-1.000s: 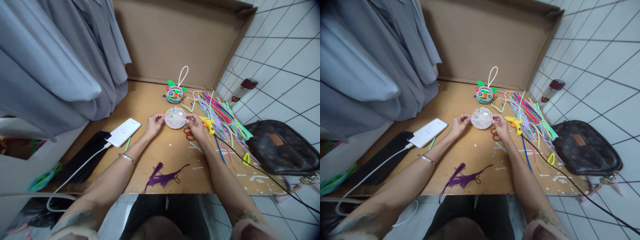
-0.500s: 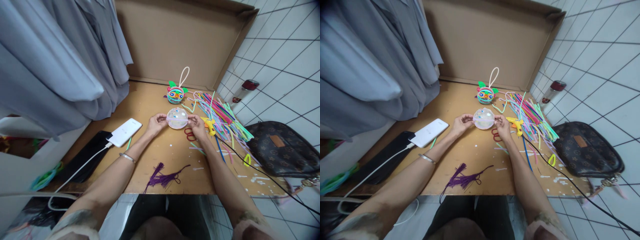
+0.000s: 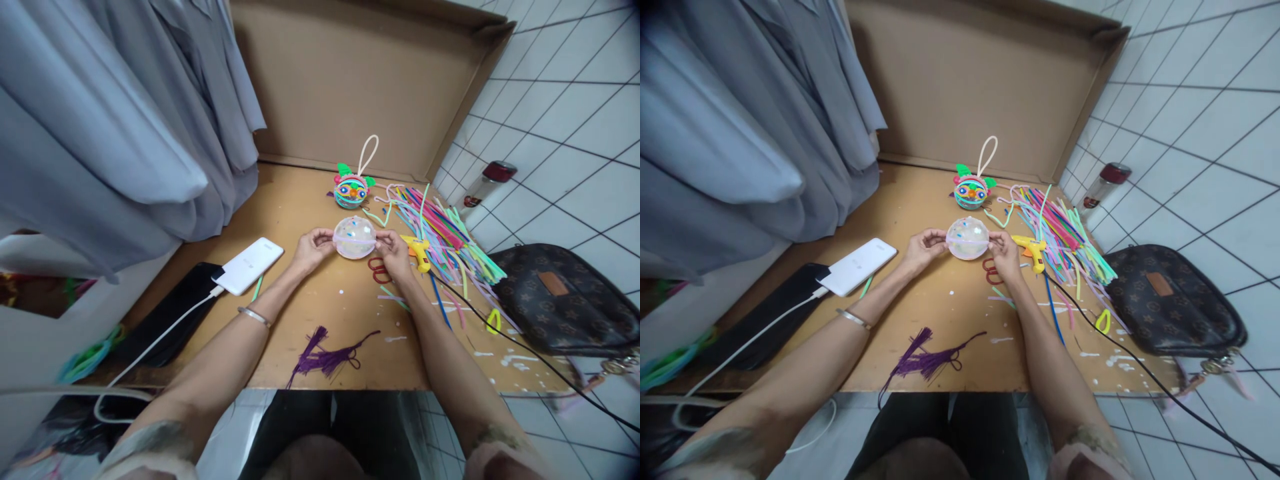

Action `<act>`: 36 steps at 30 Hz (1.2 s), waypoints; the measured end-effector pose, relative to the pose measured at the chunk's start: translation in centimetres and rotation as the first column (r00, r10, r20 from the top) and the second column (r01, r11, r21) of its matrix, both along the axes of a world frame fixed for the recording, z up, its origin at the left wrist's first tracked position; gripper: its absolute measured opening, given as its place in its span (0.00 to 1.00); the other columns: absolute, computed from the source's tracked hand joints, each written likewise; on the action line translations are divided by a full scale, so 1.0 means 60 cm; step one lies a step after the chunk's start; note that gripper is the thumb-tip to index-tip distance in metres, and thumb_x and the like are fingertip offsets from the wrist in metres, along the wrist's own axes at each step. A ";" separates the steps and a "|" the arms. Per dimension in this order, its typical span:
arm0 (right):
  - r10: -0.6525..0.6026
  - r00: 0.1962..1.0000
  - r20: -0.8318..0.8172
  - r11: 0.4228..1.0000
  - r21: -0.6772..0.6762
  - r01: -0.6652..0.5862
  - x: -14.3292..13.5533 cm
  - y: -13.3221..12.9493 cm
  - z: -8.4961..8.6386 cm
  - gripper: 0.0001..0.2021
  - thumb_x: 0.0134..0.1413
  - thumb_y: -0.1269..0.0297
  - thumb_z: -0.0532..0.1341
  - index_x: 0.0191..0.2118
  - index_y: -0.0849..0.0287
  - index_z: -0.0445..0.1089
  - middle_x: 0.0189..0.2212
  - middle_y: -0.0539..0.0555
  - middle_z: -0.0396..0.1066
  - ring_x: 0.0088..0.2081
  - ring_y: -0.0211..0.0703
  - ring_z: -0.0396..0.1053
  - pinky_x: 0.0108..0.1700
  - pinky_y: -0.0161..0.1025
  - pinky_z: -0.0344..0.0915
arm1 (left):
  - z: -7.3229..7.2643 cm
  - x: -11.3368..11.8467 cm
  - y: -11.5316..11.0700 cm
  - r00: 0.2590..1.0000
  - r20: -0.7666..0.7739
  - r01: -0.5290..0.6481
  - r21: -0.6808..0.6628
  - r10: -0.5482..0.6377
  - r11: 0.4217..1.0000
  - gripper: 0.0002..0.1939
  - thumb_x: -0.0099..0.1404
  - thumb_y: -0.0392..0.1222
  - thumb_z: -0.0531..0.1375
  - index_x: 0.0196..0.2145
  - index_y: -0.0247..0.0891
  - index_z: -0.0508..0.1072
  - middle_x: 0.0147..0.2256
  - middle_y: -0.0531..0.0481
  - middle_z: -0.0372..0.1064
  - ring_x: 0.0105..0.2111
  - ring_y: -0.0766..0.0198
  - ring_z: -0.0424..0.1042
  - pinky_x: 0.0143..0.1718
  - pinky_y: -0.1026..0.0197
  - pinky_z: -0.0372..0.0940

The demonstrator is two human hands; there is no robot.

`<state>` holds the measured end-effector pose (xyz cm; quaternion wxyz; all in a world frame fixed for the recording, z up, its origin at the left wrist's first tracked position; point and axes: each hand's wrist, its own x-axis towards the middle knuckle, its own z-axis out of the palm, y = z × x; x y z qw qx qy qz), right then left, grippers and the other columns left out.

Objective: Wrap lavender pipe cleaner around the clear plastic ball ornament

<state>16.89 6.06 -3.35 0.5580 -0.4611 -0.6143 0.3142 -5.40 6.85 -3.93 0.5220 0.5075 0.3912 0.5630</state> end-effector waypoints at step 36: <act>-0.011 0.999 -0.030 1.000 -0.012 0.011 0.004 0.005 -0.006 0.09 0.47 0.60 0.63 0.37 0.51 0.69 0.38 0.50 0.79 0.43 0.42 0.78 0.50 0.48 0.75 | -0.002 0.004 -0.001 0.998 0.061 0.024 -0.007 -0.024 1.000 0.23 0.43 0.39 0.73 0.37 0.34 0.71 0.38 0.44 0.76 0.43 0.57 0.76 0.54 0.50 0.69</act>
